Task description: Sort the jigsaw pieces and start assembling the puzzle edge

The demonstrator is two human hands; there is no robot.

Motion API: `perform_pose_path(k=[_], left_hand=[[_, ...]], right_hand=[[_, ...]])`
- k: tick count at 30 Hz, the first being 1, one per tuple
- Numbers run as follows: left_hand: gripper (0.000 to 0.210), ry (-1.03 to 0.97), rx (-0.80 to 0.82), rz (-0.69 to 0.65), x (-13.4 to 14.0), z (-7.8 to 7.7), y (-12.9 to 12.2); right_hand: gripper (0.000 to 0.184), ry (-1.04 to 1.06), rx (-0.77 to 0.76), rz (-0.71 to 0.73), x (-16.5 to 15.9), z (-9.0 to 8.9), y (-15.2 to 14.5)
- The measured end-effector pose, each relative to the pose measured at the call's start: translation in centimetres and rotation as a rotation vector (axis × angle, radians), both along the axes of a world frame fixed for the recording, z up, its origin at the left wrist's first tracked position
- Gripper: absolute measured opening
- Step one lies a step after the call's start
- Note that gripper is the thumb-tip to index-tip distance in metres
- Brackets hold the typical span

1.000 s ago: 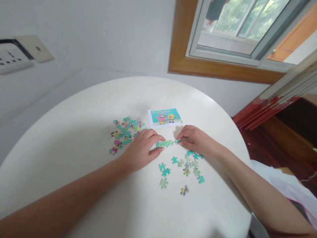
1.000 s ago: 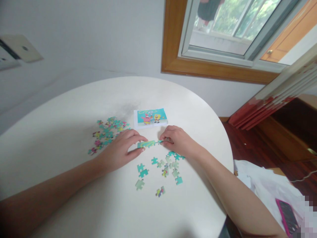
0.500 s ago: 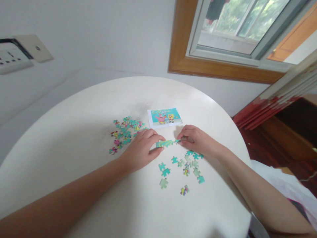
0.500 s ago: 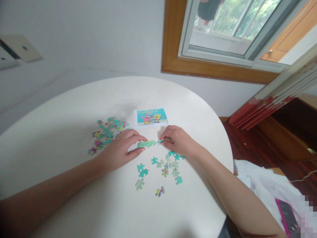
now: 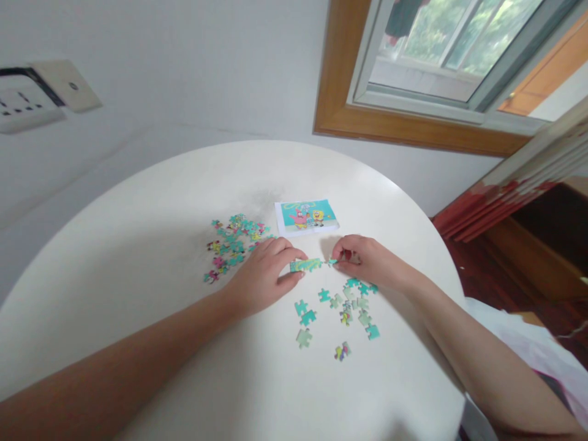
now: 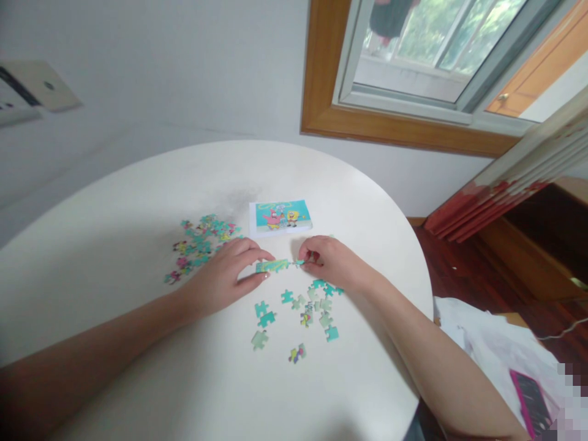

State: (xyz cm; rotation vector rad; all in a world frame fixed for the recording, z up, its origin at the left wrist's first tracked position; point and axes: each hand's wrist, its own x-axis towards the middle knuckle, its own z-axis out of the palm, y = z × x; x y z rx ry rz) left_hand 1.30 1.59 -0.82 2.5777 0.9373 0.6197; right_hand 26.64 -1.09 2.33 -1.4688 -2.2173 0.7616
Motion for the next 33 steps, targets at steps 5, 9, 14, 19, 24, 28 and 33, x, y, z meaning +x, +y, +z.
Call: perform_pose_path(k=[5,9,14,19,24,28,33], left_hand=[[0.023,0.011,-0.003,0.004,-0.1,0.0,0.0],[0.024,0.013,-0.004,-0.003,-0.1,0.0,0.0],[0.023,0.013,-0.003,0.001,-0.1,0.0,0.1],[0.024,0.017,-0.004,-0.007,0.0,0.0,0.3],[0.024,0.008,-0.007,-0.011,0.0,-0.1,0.3],[0.024,0.012,-0.008,-0.013,0.0,0.0,0.2],[0.024,0.012,-0.009,-0.007,0.0,0.1,0.1]], right_hand=[[0.008,0.012,-0.032,0.009,0.3,0.5,-0.2],[0.01,-0.005,-0.097,0.036,2.0,1.2,-0.3],[0.018,-0.128,-0.109,-0.037,4.1,2.1,-0.4],[0.019,-0.187,-0.126,-0.017,4.6,2.1,-0.1],[0.019,-0.182,-0.096,0.04,4.8,2.3,-0.3],[0.021,-0.162,-0.042,0.048,5.2,2.5,-0.2],[0.021,-0.151,0.042,-0.07,6.1,2.3,0.1]])
